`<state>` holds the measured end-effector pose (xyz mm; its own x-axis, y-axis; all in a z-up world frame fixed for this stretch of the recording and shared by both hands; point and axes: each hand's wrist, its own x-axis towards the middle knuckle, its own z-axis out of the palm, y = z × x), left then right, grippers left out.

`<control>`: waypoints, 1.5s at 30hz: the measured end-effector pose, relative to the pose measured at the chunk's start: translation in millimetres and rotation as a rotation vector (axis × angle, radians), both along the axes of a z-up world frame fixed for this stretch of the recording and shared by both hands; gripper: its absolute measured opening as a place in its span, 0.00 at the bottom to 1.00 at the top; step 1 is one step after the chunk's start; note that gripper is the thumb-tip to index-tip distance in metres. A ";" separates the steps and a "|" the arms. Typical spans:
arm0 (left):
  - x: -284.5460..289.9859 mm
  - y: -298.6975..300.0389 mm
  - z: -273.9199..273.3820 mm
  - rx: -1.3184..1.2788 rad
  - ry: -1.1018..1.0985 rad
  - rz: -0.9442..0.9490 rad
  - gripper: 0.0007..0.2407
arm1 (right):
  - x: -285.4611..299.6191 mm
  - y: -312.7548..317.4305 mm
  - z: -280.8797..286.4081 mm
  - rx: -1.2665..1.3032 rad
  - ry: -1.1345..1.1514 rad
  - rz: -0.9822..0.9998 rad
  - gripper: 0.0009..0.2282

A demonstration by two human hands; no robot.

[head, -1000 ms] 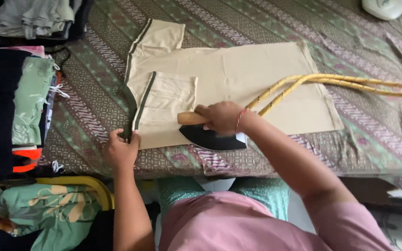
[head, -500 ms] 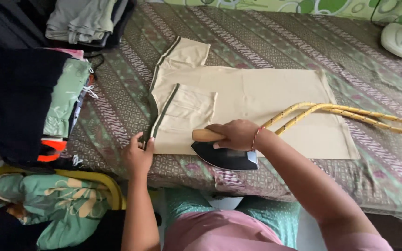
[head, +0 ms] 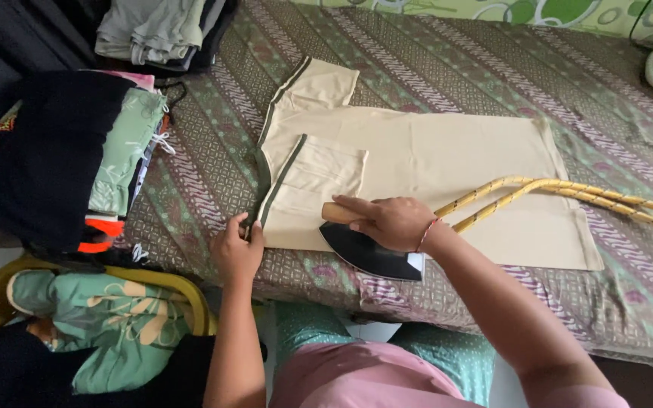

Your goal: The person irons a beige short-sleeved shirt on a patterned ironing board. They use a charcoal iron to press the sleeves, body, and collar, then fold the shirt in half and continue ironing the folded edges.

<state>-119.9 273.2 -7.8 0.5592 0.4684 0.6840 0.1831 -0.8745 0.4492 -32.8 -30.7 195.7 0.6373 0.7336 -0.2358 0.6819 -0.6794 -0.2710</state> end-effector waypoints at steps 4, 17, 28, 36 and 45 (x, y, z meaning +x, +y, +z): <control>-4.8 -4.7 9.7 -0.099 0.064 -0.039 0.10 | 0.8 9.3 -16.8 -0.038 -0.077 -0.076 0.25; -7.1 -5.4 11.5 -0.115 0.109 -0.048 0.09 | -8.3 32.9 -29.2 -0.047 -0.186 -0.101 0.25; -9.2 -6.5 13.9 -0.092 0.129 -0.042 0.09 | -3.2 41.5 -34.5 -0.044 -0.086 -0.050 0.26; -9.3 -5.5 14.0 -0.119 0.131 -0.054 0.10 | -0.6 53.5 -28.8 -0.029 0.058 0.047 0.28; -11.2 -7.8 13.1 -0.254 0.122 -0.087 0.11 | -7.4 76.4 -35.1 -0.002 -0.008 -0.014 0.29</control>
